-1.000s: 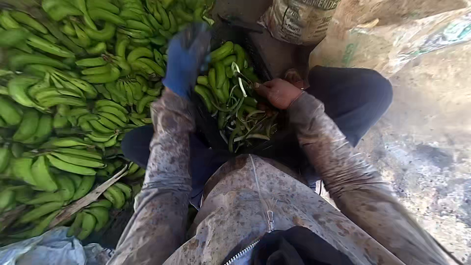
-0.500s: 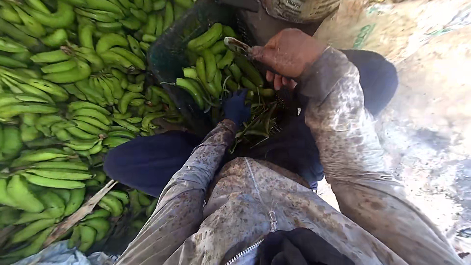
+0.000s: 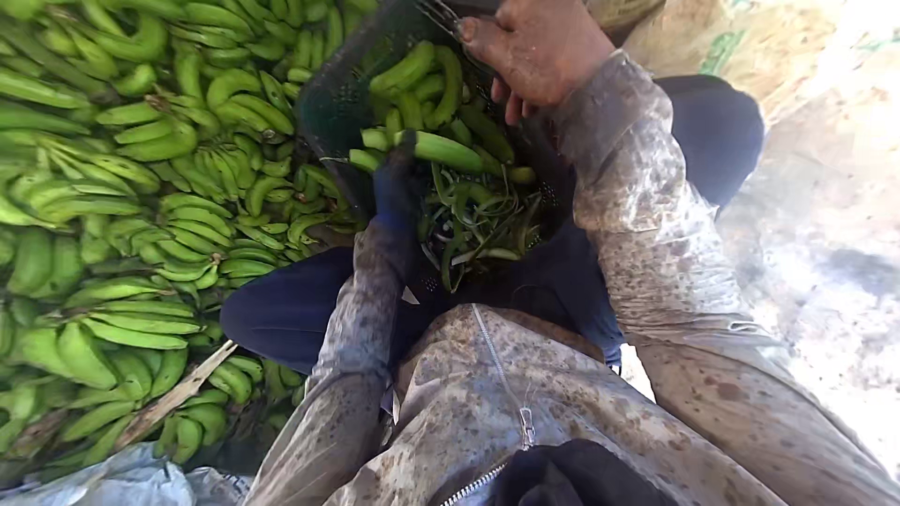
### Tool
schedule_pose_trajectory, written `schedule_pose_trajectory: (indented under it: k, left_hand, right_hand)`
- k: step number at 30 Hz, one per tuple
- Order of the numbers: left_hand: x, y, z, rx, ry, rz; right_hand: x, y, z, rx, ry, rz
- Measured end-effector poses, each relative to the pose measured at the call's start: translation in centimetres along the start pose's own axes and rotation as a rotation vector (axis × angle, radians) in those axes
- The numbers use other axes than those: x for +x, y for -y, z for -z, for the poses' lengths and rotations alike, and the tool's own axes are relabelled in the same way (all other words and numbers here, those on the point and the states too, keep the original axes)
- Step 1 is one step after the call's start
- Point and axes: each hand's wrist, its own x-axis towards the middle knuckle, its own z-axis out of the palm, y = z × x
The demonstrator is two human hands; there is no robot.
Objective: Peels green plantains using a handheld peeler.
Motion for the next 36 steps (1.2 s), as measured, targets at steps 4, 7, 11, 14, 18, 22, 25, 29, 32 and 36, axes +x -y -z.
schedule_pose_trajectory:
  k: [4,7,11,14,18,22,25,29,32,36]
  left_hand:
    - [-8.9,-6.1,4.6,-0.468,0.293,-0.305]
    - [-12.0,-6.6,7.8,-0.485,0.439,-0.32]
    - [-11.6,-6.1,6.5,-0.385,0.236,-0.101]
    - [-9.8,-3.8,4.8,-0.328,0.067,0.144]
    - [-9.0,-2.7,5.4,0.112,-0.123,0.153]
    - [-10.4,-3.2,7.2,-0.148,-0.088,-0.013]
    - [-10.3,-3.9,8.9,-0.565,-0.067,-0.011]
    - [-10.0,-4.7,10.6,-0.564,-0.047,-0.002]
    - [-9.8,-5.1,10.9,-0.46,-0.109,-0.066]
    - [-10.4,-5.4,8.6,-0.286,-0.2,-0.048]
  right_hand:
    - [-0.2,-0.4,-0.6,-0.015,-0.091,0.091]
    - [-0.1,-0.5,-1.6,-0.016,-0.121,0.151]
    - [0.0,-0.2,-5.4,0.069,-0.06,0.174]
    - [-1.2,-0.8,-8.6,0.097,-0.022,0.181]
    - [-2.1,-2.7,-12.4,0.026,0.018,0.182]
    - [-2.7,-3.9,-14.5,0.118,0.071,0.246]
    - [-2.9,-3.9,-15.3,0.118,0.133,0.333]
    - [-3.9,-4.1,-16.6,-0.032,0.239,0.497]
    - [-5.0,-4.4,-17.6,-0.041,0.286,0.69]
    - [-5.1,-3.7,-18.8,-0.121,0.294,0.728]
